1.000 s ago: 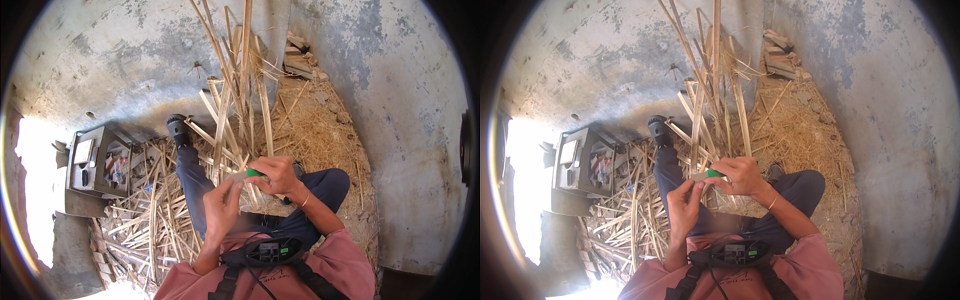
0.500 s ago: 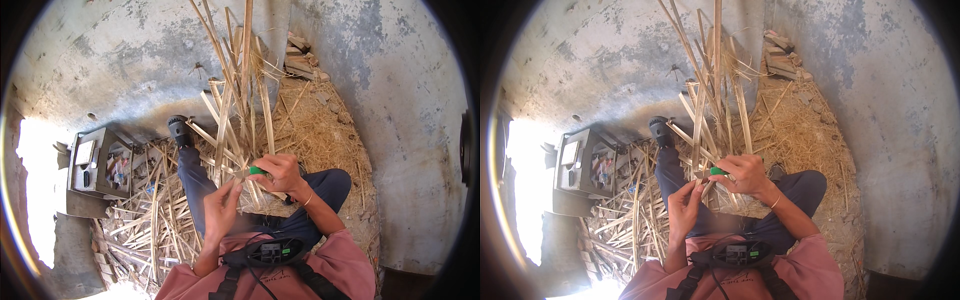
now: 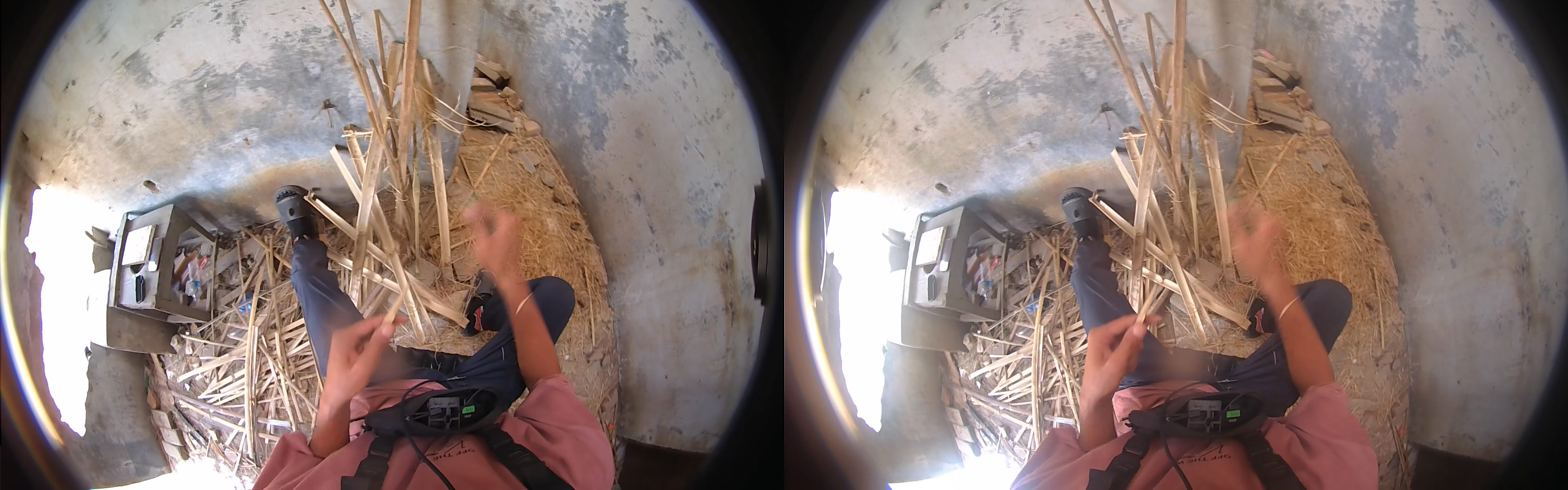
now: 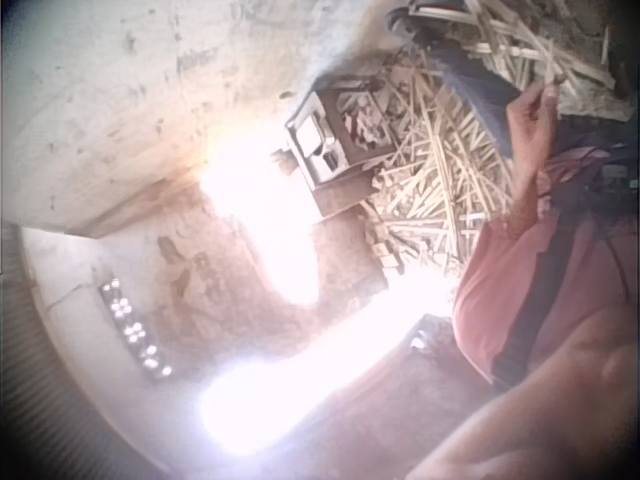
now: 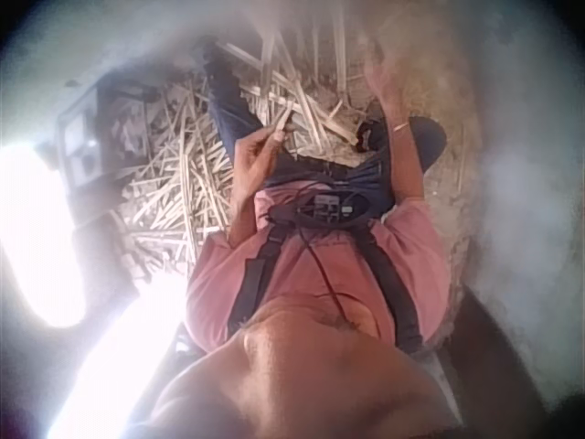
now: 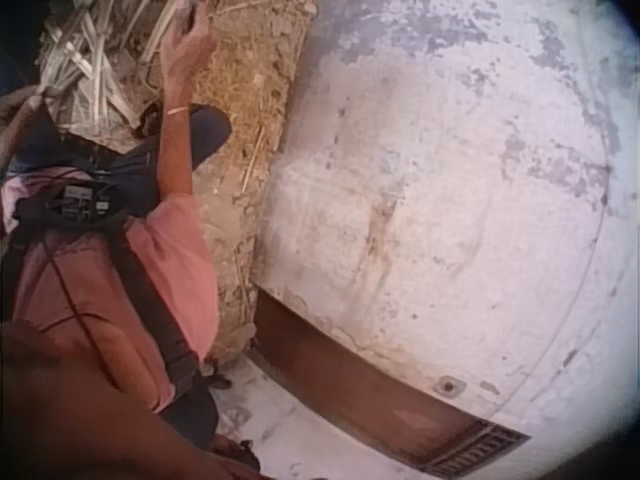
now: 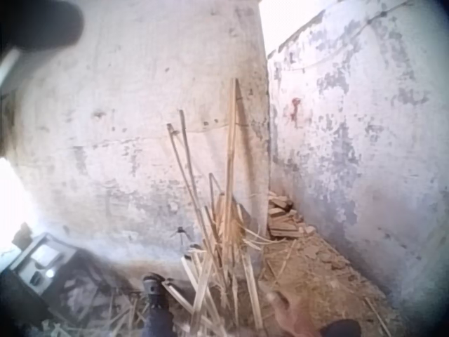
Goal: The person uses a utility knife to shave thin layers of material from long strips of wood while sitting on the floor.
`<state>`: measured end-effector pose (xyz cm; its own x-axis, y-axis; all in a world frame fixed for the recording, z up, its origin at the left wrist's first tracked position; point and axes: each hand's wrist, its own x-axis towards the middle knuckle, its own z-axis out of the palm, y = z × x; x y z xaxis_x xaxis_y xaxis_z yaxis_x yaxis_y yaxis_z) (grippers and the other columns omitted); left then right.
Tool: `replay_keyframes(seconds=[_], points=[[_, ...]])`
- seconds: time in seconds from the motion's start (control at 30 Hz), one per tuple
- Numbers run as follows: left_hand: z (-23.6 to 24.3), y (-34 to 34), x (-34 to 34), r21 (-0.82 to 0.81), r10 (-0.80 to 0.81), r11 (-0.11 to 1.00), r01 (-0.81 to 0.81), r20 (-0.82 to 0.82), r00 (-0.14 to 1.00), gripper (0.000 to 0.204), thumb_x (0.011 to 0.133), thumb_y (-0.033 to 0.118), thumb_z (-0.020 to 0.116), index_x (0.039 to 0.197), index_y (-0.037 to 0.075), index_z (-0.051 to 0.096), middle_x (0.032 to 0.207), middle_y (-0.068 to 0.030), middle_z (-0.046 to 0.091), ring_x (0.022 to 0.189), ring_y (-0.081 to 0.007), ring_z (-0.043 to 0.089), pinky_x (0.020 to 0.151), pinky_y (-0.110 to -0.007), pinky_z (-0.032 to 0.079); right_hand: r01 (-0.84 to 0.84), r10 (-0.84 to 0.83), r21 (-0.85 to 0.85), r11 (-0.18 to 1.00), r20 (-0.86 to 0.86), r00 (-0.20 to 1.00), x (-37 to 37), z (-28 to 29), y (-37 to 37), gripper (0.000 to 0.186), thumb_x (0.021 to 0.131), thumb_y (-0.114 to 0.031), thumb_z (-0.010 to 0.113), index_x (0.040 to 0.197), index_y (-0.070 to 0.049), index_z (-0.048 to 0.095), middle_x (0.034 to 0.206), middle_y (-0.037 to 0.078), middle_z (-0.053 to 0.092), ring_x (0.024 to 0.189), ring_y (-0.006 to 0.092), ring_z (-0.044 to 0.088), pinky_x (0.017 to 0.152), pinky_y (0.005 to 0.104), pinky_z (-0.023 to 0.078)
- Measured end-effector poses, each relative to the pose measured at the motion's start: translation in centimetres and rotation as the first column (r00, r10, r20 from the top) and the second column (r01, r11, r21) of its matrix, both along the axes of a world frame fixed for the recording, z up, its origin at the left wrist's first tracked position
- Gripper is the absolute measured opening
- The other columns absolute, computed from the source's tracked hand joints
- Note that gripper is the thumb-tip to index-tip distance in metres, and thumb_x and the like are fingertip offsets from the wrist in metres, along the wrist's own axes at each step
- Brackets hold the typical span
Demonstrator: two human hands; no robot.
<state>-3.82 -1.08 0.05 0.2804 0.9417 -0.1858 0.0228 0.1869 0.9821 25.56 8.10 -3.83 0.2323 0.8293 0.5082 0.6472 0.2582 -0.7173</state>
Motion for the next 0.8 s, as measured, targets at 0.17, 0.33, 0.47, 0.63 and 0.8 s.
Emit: replay_keyframes(seconds=[0.17,0.33,0.47,0.63,0.8], points=[[-0.3,0.6,-0.7,-0.145,-0.009,0.989,0.028,0.130,0.991,0.038,0.116,0.028,0.055,0.125,-0.006,0.071,0.068,0.0115,0.039,0.054,0.0008,0.030,0.048,-0.021,0.021,-0.013,0.015,0.028,1.000,-0.061,0.998,1.8,2.9,-1.0,0.046,0.108,-0.045,0.060,0.101,-0.002,0.075,0.065,0.006,0.060,0.058,0.0113,0.055,0.052,0.0356,0.040],[-0.7,1.7,0.0,-0.122,-0.063,0.988,0.094,0.236,0.970,0.044,0.118,0.031,0.050,0.127,-0.005,0.071,0.070,0.0115,0.036,0.060,0.0003,0.029,0.052,-0.022,0.021,-0.323,0.322,0.001,0.946,-0.063,0.945,-2.5,1.7,-1.7,0.039,0.105,-0.043,0.068,0.098,-0.006,0.074,0.075,0.009,0.066,0.059,0.0185,0.063,0.055,0.0361,0.046],[-0.5,1.5,1.2,-0.044,0.001,0.999,0.005,0.147,0.989,0.042,0.118,0.030,0.050,0.119,-0.005,0.074,0.070,0.0103,0.037,0.062,-0.0006,0.030,0.053,-0.023,0.022,-0.431,0.430,0.091,0.898,0.027,0.902,-5.1,1.5,-2.9,0.030,0.098,-0.038,0.078,0.097,-0.008,0.074,0.080,0.007,0.069,0.061,0.0251,0.068,0.057,0.0358,0.052],[-0.7,1.4,2.3,0.210,0.104,0.975,-0.075,-0.130,0.986,0.032,0.114,0.023,0.058,0.103,-0.003,0.071,0.068,0.0051,0.043,0.064,-0.0048,0.035,0.055,-0.028,0.029,-0.456,0.434,0.128,0.881,0.167,0.885,-6.2,1.8,-3.7,0.031,0.091,-0.036,0.085,0.094,-0.007,0.075,0.076,0.006,0.070,0.060,0.0258,0.069,0.055,0.0354,0.052],[0.5,1.1,3.0,0.366,0.213,0.924,-0.110,-0.256,0.943,0.026,0.111,0.016,0.063,0.095,-0.006,0.065,0.066,-0.0001,0.047,0.066,-0.0066,0.037,0.056,-0.031,0.032,-0.453,0.426,0.109,0.885,0.204,0.882,-6.2,2.0,-4.0,0.032,0.089,-0.037,0.087,0.093,-0.007,0.076,0.076,0.006,0.071,0.061,0.0257,0.069,0.054,0.0359,0.052]])
